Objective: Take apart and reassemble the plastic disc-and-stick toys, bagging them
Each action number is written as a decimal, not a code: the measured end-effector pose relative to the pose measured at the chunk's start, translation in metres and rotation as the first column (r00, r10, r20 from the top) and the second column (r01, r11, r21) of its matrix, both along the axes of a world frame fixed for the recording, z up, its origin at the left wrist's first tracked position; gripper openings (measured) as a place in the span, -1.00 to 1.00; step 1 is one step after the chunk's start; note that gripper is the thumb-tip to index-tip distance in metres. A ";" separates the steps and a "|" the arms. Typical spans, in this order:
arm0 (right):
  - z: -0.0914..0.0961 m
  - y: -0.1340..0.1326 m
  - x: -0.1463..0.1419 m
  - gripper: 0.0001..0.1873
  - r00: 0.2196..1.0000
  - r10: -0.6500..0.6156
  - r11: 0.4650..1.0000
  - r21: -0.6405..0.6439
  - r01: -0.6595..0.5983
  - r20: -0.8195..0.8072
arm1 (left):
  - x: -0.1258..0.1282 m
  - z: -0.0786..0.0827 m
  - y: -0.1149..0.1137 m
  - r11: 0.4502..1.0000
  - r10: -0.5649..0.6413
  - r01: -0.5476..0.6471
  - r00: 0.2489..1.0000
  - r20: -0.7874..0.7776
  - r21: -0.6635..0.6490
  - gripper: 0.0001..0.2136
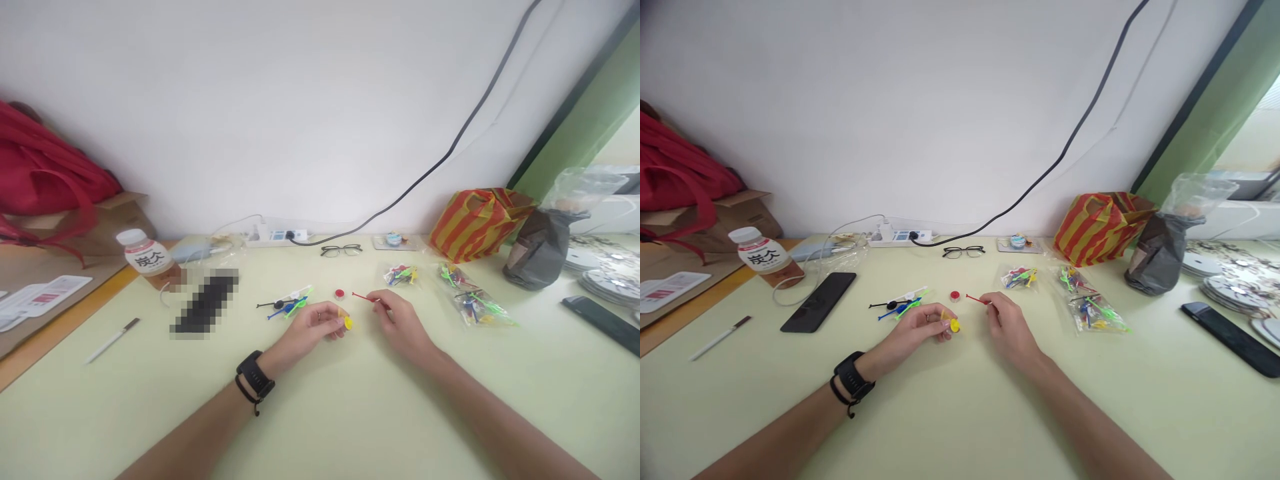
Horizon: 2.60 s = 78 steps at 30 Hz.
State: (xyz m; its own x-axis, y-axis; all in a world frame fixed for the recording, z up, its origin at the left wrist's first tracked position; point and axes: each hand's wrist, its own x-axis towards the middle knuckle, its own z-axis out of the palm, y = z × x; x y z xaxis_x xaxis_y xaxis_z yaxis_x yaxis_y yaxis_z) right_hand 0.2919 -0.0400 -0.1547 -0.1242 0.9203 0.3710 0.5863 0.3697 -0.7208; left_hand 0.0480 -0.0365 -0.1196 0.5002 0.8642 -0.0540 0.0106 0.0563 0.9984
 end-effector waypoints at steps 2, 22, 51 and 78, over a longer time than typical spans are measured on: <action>-0.001 0.000 -0.001 -0.74 0.999 0.026 0.999 0.021 -0.026 -0.022 | 0.000 -0.001 0.000 1.000 0.002 -0.002 1.000 -0.001 -0.004 -0.71; -0.003 -0.006 -0.010 -0.54 0.983 0.172 0.985 0.018 -0.173 0.060 | -0.001 -0.002 0.001 1.000 -0.017 0.017 1.000 0.021 -0.013 -0.75; 0.010 -0.006 -0.008 -0.82 0.996 0.087 0.996 -0.023 -0.086 0.011 | -0.004 -0.008 0.014 0.943 0.255 -0.161 0.912 0.320 -0.292 -0.50; 0.008 -0.008 -0.009 -0.82 0.993 0.116 0.993 -0.035 -0.117 -0.020 | -0.015 -0.009 0.004 0.523 0.622 -0.015 0.690 -0.369 0.852 -0.86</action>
